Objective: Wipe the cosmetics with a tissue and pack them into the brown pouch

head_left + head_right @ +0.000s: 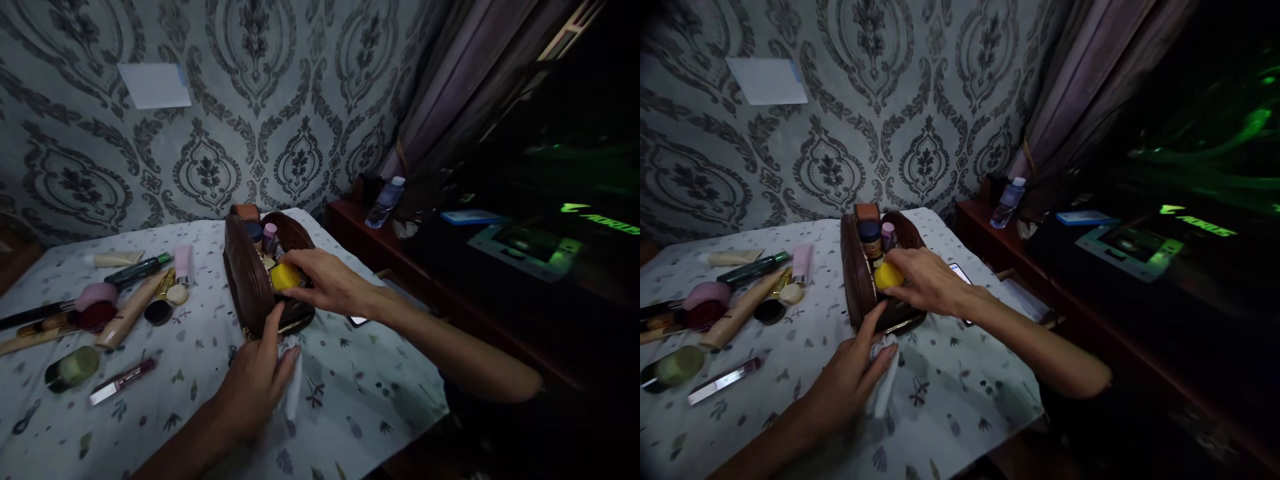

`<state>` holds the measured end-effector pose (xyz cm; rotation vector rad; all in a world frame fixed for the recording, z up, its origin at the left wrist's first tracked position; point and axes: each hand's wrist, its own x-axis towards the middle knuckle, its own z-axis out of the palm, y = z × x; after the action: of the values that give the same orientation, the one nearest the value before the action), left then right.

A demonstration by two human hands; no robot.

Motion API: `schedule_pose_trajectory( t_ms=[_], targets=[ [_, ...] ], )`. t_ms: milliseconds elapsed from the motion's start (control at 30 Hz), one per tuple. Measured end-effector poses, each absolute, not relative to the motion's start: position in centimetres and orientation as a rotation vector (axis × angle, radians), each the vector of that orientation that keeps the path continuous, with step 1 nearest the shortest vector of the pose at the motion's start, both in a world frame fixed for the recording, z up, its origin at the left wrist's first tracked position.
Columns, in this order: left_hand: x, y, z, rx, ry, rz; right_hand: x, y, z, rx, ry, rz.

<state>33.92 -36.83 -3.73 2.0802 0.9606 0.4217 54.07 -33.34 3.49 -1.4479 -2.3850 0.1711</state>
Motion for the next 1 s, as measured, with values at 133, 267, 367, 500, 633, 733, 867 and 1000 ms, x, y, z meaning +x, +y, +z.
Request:
schedule_pose_trajectory(
  t_ms=[133, 267, 367, 500, 633, 733, 867, 1000],
  targets=[
    [33.6, -36.8, -4.4, 2.076, 0.916, 0.356, 53.9, -32.0, 5.4, -1.341, -2.788, 0.356],
    [33.5, -37.0, -4.7, 2.109, 0.907, 0.333, 53.1, -30.7, 6.1, -1.420, -3.060, 0.282],
    [33.3, -37.1, -5.0, 2.160, 0.905, 0.345, 52.1, -30.3, 5.7, -1.491, -3.149, 0.072],
    [33.2, -37.1, -5.3, 2.163, 0.884, 0.370, 51.1, -30.4, 4.6, -1.464, -3.235, -0.082],
    [33.1, -37.0, -5.5, 2.140, 0.897, 0.348, 51.1, -30.5, 3.6, -1.368, -3.271, -0.150],
    [33.1, -37.0, -5.5, 2.136, 0.885, 0.366, 51.5, -30.2, 3.3, -1.311, -3.293, -0.141],
    [33.0, -37.0, -5.7, 2.164, 0.871, 0.405, 51.7, -29.9, 3.9, -1.307, -3.320, -0.084],
    [33.0, -37.0, -5.8, 2.197, 0.882, 0.401, 51.7, -29.7, 4.6, -1.361, -3.343, 0.000]
  ],
)
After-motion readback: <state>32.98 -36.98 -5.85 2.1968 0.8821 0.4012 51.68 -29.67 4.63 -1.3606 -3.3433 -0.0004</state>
